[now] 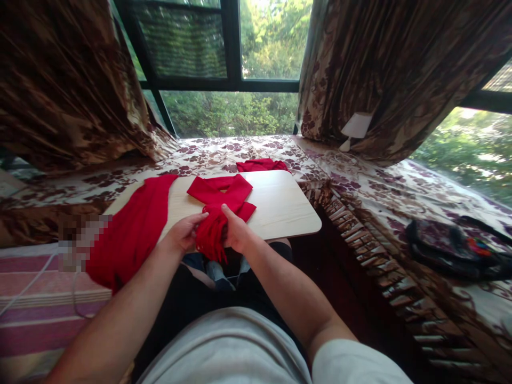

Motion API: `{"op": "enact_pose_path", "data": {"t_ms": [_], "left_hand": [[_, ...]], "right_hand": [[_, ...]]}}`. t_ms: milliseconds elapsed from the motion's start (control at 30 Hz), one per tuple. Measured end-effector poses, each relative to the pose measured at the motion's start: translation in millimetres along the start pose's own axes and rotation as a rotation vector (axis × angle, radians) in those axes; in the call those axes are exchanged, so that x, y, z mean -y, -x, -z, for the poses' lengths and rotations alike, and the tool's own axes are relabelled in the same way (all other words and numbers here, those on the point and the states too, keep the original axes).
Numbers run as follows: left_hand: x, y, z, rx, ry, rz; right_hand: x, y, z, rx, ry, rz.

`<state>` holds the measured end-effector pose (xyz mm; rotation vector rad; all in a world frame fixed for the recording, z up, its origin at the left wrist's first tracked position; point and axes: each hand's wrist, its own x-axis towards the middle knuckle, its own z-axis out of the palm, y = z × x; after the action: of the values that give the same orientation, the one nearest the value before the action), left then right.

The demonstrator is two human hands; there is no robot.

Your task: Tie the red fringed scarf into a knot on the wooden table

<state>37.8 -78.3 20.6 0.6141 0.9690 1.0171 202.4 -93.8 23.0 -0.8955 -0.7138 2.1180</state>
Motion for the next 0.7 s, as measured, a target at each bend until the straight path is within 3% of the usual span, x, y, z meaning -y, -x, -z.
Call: {"op": "enact_pose_path", "data": {"t_ms": [133,333,500,633,700], "left_hand": [[-2.7,5.1,-5.1,0.084,-0.125,-0.114],[-14.9,-2.0,-7.7,0.116,-0.564,-0.328],[-30.8,-26.9,-9.2,-0.133,-0.704,-0.480],[-34.7,-51.8,-18.0,-0.068,-0.925,-0.676],[-32.3,-64.4,-24.8,-0.009,-1.063,-0.708]], "right_hand": [[-1.7,-15.1,-15.5,0.006,-0.149,0.057],[7.6,-29.4,-17.4,-0.030,-0.101,0.124],[54.3,-26.3,3.5,-0.026,-0.012,0.244],[93.3,-32.9,34.4,-0.141,0.071,0.364],[102.6,-40.0,51.9,-0.176,0.070,0.369]]}}
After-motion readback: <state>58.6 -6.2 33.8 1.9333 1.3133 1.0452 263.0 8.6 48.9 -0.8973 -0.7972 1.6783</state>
